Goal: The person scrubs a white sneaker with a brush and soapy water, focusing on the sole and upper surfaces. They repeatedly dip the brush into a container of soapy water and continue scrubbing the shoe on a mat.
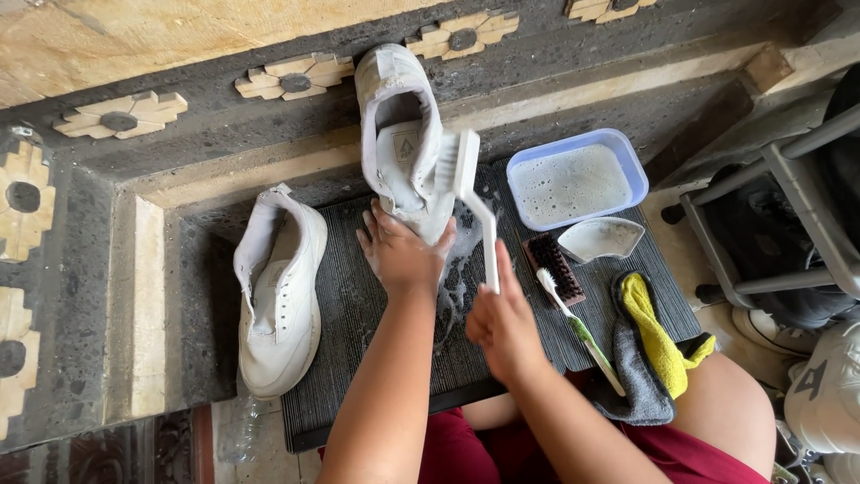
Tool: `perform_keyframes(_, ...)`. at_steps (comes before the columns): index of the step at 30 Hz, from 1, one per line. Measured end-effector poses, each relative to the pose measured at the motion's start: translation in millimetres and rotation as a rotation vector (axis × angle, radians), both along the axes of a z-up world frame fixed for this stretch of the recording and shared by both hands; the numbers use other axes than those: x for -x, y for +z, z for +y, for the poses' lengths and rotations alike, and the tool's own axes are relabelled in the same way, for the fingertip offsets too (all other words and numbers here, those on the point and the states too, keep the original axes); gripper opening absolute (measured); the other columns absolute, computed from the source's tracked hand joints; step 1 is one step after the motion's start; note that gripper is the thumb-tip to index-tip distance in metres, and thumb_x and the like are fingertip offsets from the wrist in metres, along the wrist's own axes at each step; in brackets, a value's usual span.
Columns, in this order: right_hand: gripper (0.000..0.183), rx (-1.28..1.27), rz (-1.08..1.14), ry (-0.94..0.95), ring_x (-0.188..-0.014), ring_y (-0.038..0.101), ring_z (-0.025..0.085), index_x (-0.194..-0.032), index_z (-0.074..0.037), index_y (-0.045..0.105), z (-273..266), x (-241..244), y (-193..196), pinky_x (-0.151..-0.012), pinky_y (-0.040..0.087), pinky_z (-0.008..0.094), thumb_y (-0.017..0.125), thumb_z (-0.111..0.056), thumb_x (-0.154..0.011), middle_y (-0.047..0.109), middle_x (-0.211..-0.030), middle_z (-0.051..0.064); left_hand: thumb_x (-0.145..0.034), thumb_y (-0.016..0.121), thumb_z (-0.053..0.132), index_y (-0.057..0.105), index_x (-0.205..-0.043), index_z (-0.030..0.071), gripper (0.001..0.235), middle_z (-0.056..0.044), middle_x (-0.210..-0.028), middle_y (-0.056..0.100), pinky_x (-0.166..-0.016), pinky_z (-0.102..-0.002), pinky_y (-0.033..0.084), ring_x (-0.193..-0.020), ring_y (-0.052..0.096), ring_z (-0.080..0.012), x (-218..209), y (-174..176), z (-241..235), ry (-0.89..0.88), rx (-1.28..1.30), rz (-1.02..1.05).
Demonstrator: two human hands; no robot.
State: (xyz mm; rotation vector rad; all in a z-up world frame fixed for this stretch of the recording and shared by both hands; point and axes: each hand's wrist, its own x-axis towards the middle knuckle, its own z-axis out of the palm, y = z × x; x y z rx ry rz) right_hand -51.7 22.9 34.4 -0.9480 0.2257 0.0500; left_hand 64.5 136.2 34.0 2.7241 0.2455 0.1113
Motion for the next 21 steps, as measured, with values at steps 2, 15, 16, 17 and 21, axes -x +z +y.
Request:
perform_keyframes(2, 0.079, 0.06, 0.025, -0.038, -0.042, 0.033, 0.006, -0.165, -0.023, 0.011, -7, -20, 23, -0.038, 0.031, 0.019, 0.039, -0.003, -0.093, 0.035, -0.058, -0.011, -0.084, 0.058, 0.077, 0.022, -0.149, -0.008, 0.113, -0.024, -0.152, 0.045, -0.121, -0.055, 0.026, -0.147, 0.037, -0.0356, 2, 9, -1, -0.008, 0.024, 0.033)
perform_keyframes(15, 0.077, 0.873, 0.093, 0.039, -0.122, 0.059, 0.048, -0.164, -0.013, 0.018, 22, 47, 41, -0.099, 0.049, 0.065, 0.048, -0.001, -0.094, 0.038, -0.148, 0.039, -0.082, 0.07, 0.066, 0.027, -0.148, -0.009, 0.109, -0.024, -0.149, 0.049, -0.123, -0.056, 0.019, -0.147, 0.035, -0.0362, -1, 0, -2, 0.011, 0.011, 0.012)
perform_keyframes(16, 0.078, 0.857, 0.128, 0.038, -0.109, 0.065, 0.041, -0.165, -0.017, 0.017, 24, 49, 32, -0.091, 0.053, 0.059, 0.047, -0.003, -0.095, 0.05, -0.136, 0.039, -0.081, 0.073, 0.063, 0.027, -0.147, -0.008, 0.108, -0.024, -0.15, 0.048, -0.122, -0.057, 0.019, -0.147, 0.034, -0.0367, -1, -1, -2, 0.007, 0.029, 0.004)
perform_keyframes(17, 0.079, 0.841, 0.16, 0.035, -0.096, 0.072, 0.035, -0.166, -0.022, 0.015, 26, 50, 24, -0.083, 0.057, 0.052, 0.046, -0.004, -0.095, 0.062, -0.123, 0.038, -0.08, 0.076, 0.059, 0.027, -0.147, -0.008, 0.107, -0.024, -0.15, 0.047, -0.122, -0.057, 0.018, -0.148, 0.034, -0.0372, -1, 0, -1, 0.003, 0.045, -0.006)
perform_keyframes(21, 0.076, 0.779, 0.049, -0.047, -0.061, 0.063, 0.017, -0.164, -0.019, 0.019, 15, 16, 15, -0.058, 0.059, 0.031, 0.043, 0.001, -0.095, 0.069, -0.089, 0.025, -0.079, 0.081, 0.051, 0.027, -0.147, -0.009, 0.105, -0.025, -0.149, 0.048, -0.123, -0.057, 0.017, -0.148, 0.034, -0.0378, 4, 11, 2, -0.012, 0.009, 0.019)
